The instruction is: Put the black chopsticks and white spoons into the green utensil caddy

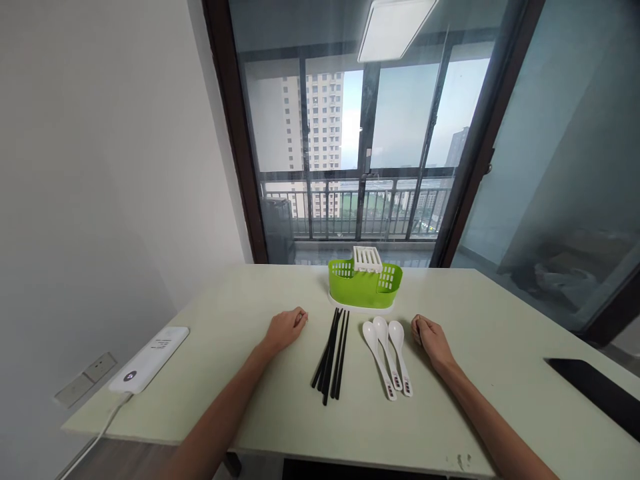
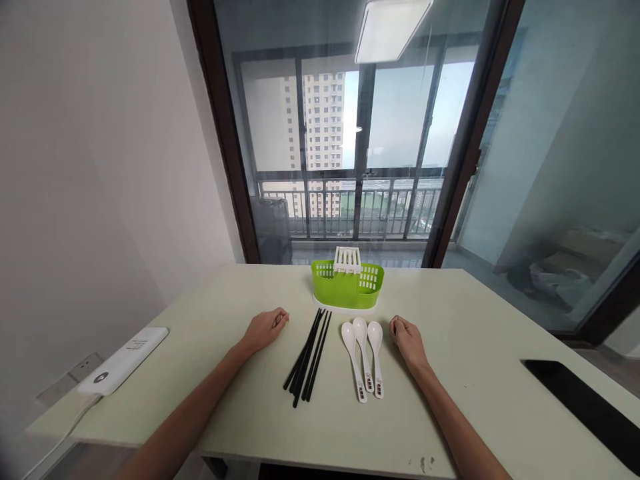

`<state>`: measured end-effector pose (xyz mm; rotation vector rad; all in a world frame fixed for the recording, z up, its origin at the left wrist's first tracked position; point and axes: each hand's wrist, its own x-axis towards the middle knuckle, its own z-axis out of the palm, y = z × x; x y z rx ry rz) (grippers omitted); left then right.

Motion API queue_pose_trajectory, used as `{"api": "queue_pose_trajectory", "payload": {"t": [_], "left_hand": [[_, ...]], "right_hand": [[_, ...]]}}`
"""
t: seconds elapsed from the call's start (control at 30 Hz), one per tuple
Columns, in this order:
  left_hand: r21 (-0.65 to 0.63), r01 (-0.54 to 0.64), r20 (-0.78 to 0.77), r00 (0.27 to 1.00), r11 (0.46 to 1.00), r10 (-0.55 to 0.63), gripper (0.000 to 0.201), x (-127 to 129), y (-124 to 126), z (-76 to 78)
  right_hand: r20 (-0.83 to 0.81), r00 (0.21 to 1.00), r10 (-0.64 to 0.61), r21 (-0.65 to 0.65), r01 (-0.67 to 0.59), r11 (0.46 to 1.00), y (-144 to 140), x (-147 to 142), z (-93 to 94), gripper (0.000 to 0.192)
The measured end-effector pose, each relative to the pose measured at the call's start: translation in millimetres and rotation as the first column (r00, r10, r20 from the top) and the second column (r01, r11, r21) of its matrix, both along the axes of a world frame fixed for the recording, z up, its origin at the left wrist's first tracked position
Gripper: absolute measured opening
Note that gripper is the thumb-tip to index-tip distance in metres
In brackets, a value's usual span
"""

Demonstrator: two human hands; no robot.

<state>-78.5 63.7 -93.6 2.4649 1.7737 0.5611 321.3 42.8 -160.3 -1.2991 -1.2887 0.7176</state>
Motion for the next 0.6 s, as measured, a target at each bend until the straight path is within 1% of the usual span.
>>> {"api": "queue_pose_trajectory", "payload": {"t": [0.07, 0.27, 0.6], "left_hand": [[0.001, -0.001, 0.002, 1.000, 1.000, 0.001, 0.029, 0.2, -0.2, -0.1], [-0.006, -0.007, 0.004, 1.000, 1.000, 0.007, 0.027, 0.5, -0.6, -0.5], [-0.009, -0.018, 0.025, 1.000, 1.000, 0.018, 0.026, 1.1, -1.2, -0.7]], "right_hand": [[0.002, 1.000, -0.013, -0.010, 0.013, 1.000, 0.5, -0.1, -1.5, 0.044], [0.017, 0.999, -0.046, -0.033, 0.047, 0.998, 1.0, 1.0, -4.4, 0.038], [0.035, 0.999, -0.036, -0.047, 0.038, 0.998, 3.9, 3.9, -8.9, 0.036]]}}
